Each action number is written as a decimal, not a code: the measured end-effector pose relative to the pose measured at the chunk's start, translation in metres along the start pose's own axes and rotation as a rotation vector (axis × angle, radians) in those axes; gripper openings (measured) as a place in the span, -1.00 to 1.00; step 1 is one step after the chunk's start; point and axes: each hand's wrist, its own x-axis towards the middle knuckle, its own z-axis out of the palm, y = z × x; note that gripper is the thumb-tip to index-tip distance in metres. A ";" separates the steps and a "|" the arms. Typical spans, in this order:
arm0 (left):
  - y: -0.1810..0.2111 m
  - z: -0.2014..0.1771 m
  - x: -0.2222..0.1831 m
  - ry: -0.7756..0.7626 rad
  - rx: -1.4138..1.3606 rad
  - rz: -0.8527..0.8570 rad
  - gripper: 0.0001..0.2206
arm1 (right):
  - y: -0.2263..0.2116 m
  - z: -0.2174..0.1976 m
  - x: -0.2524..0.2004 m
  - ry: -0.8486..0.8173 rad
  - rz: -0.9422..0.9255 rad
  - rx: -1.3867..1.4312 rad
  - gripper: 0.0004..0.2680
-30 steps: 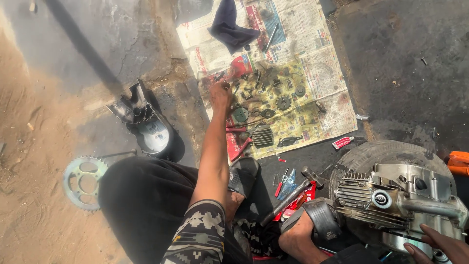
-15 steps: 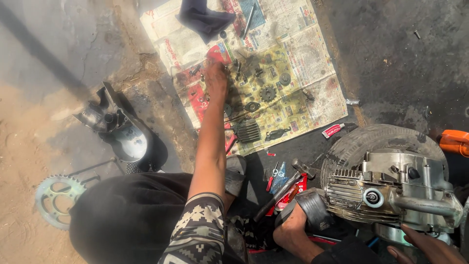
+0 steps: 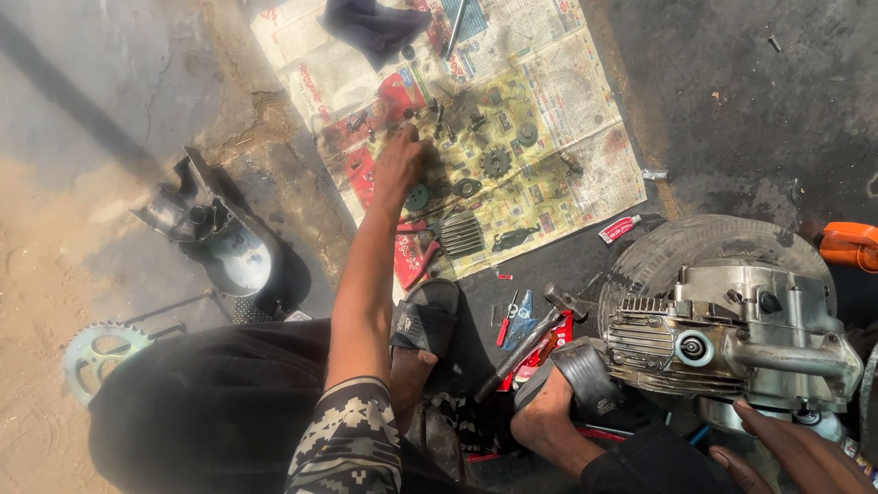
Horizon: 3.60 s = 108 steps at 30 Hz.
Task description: The person is repairing a motorcycle engine by assembling and adjusting internal components on the floor.
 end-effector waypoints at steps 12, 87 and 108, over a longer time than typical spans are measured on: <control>-0.019 0.053 -0.004 0.002 0.243 0.095 -0.95 | -0.038 -0.035 0.009 -0.104 0.118 -0.052 -0.41; 0.013 -0.001 -0.010 0.421 -0.425 -0.992 -0.70 | -0.162 -0.138 0.015 -0.015 0.233 -0.031 -0.53; 0.409 -0.195 -0.093 -0.224 -0.802 0.261 -0.75 | -0.196 -0.176 0.013 0.795 -0.519 0.463 -0.73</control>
